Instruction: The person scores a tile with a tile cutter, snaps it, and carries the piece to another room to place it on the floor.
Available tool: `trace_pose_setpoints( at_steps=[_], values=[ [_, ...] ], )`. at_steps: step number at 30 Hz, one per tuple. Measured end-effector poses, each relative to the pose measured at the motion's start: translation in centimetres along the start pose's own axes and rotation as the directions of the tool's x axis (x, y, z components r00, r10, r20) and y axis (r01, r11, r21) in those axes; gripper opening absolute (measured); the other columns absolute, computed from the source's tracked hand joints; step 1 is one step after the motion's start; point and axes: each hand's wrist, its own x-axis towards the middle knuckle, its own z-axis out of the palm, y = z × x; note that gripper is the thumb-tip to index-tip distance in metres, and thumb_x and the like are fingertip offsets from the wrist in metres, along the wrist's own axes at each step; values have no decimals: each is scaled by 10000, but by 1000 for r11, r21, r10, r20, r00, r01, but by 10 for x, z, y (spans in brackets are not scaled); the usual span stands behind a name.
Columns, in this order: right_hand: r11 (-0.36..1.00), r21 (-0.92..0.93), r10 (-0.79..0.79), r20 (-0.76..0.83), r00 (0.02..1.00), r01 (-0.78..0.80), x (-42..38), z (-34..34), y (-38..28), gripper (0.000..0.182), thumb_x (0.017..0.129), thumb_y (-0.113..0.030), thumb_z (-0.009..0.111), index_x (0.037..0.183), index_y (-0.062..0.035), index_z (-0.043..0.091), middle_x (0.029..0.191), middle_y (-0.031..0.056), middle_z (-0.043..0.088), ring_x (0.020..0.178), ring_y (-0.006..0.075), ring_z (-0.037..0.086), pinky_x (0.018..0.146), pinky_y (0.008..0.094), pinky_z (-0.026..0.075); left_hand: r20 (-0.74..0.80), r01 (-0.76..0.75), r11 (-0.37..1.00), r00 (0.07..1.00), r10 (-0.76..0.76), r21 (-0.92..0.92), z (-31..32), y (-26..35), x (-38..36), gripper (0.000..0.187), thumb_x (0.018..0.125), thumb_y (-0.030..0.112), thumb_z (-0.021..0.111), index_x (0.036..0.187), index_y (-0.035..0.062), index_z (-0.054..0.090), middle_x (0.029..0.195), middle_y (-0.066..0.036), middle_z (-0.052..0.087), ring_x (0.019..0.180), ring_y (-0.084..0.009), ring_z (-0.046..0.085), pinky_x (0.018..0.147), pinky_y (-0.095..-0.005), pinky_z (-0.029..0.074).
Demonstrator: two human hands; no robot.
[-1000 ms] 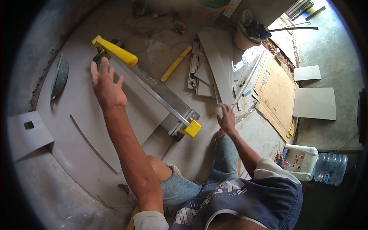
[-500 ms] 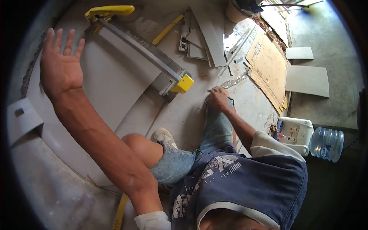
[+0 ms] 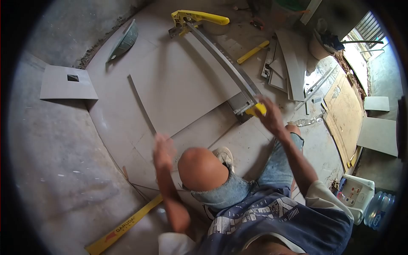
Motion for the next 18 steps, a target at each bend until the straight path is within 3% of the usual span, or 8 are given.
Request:
trace_pose_setpoints(
  at_steps=[3,6,8,11,13,14,16,18],
  values=[
    [977,-154,-171,-174,970,145,96,-36,-35,556,884,-303,680,1376,-137,483,1321,166,543,1193,355,556,980,434,463,313,172,973,943,-117,-153,-9,-79,-76,693,995,467,471,1511,54,261,1500,-203,366,1326,-358,435,1063,-462,395],
    [957,-236,-233,-285,930,167,202,-43,-72,656,876,-401,666,1429,-151,415,1353,161,519,1194,358,563,966,449,470,120,235,943,970,-212,-235,-52,-169,-97,685,994,463,475,1508,60,268,1487,-189,390,1318,-351,446,1046,-464,405],
    [956,-268,-190,-254,948,120,253,-37,-92,672,880,-430,650,1443,-165,396,1350,174,515,1158,361,587,942,459,483,-91,142,946,980,-175,-291,-86,-213,-71,679,994,460,478,1506,63,273,1478,-180,406,1313,-346,453,1035,-465,411],
    [944,-331,-52,-112,992,12,293,-20,-95,645,897,-448,624,1436,-172,401,1302,188,541,1114,352,614,917,457,494,-280,39,985,956,-85,-167,-109,-199,-5,671,993,456,482,1502,69,280,1465,-166,430,1305,-339,464,1018,-467,421],
    [918,-397,-33,-38,999,15,303,-8,-90,610,914,-459,606,1419,-174,415,1258,196,571,1112,340,613,916,444,494,-362,208,978,914,-184,29,-73,-115,-6,696,977,479,507,1514,100,275,1473,-119,435,1317,-324,458,1024,-517,394],
    [923,-382,-69,-60,996,41,307,-6,-84,557,923,-432,598,1385,-167,435,1208,196,591,1077,349,625,888,450,501,-344,127,973,938,-54,193,-116,-152,36,712,969,500,511,1521,123,267,1483,-112,426,1327,-326,448,1038,-543,368],
    [930,-355,-139,-99,985,96,314,-4,-69,453,939,-377,581,1319,-153,476,1109,195,630,1007,365,648,832,461,514,-379,93,946,925,34,312,-141,-152,82,736,956,525,520,1529,145,257,1498,-108,409,1339,-330,434,1052,-572,340],
    [925,-371,-139,-116,983,87,319,1,-67,342,943,-329,559,1208,-119,511,1021,202,642,921,376,664,768,474,524,-507,185,957,861,-46,226,-133,-117,119,753,947,533,530,1530,144,254,1509,-114,395,1344,-335,426,1053,-580,337]
  ],
)
